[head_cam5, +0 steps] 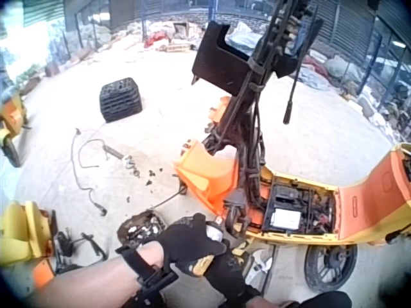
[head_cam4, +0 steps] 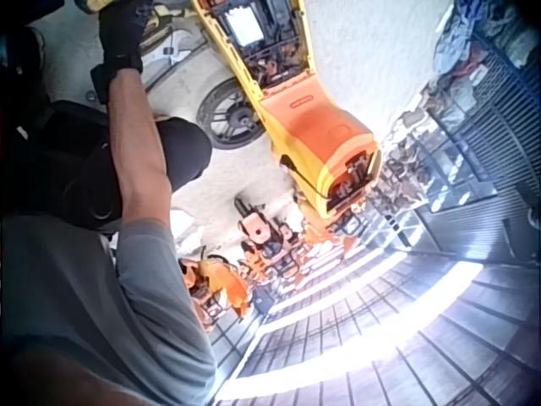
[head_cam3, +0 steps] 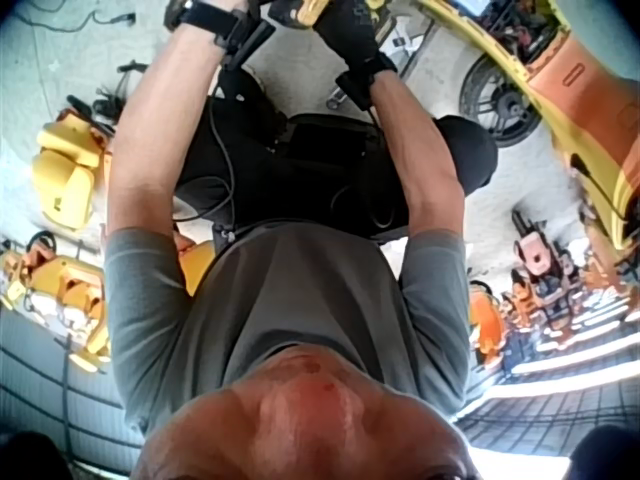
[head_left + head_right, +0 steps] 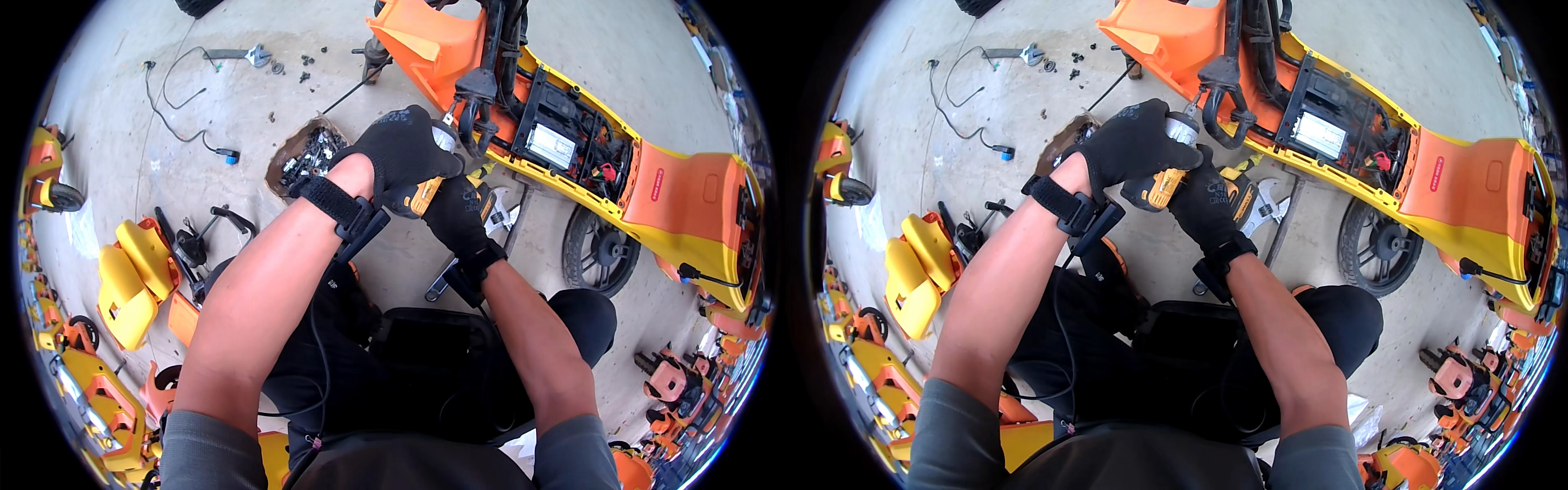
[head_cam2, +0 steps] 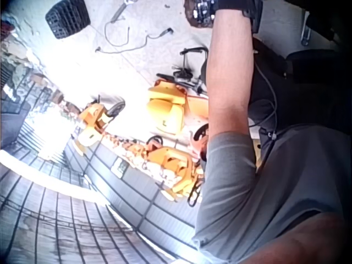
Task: The person uses a power driver and their hands to disassemble components on an orange electric scooter, removing a plastic panel and manipulating wiring connectors.
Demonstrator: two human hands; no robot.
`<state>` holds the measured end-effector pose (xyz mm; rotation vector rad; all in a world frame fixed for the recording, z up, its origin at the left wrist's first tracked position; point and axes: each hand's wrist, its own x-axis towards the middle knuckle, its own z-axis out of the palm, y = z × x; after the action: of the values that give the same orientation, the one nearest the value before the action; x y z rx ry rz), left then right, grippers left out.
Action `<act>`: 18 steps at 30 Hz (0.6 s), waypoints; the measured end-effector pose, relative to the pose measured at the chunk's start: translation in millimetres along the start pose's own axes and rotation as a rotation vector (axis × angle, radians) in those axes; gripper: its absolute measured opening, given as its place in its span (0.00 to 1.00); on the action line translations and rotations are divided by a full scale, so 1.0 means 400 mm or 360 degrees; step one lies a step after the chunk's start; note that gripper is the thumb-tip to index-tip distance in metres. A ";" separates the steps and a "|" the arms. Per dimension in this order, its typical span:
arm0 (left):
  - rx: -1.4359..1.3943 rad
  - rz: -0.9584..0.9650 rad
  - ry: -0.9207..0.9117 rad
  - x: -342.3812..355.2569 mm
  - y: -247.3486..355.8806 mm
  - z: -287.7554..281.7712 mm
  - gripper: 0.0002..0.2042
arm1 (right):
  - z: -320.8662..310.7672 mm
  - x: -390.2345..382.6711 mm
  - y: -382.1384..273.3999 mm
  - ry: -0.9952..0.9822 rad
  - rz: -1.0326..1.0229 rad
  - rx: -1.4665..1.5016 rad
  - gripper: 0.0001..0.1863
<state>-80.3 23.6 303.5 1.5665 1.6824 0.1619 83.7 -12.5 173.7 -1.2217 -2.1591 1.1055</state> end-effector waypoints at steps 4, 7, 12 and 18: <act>0.0002 -0.0018 0.0019 0.002 -0.006 0.007 0.38 | -0.002 0.000 -0.017 0.0074 -0.0021 0.0102 0.18; 0.0007 0.0000 0.0005 0.003 -0.005 0.006 0.39 | -0.007 0.001 -0.022 0.0070 0.0085 0.0183 0.22; 0.0026 -0.0001 -0.0022 0.009 -0.012 0.006 0.41 | -0.016 0.005 -0.034 0.0044 0.0162 0.0083 0.25; 0.0018 0.0004 -0.0018 0.008 -0.006 0.004 0.40 | -0.008 0.003 -0.025 0.0111 0.0066 0.0138 0.27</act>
<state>-80.9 25.1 299.4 1.5753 1.6750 0.1448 80.1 -13.0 183.7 -1.2523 -2.0211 1.1438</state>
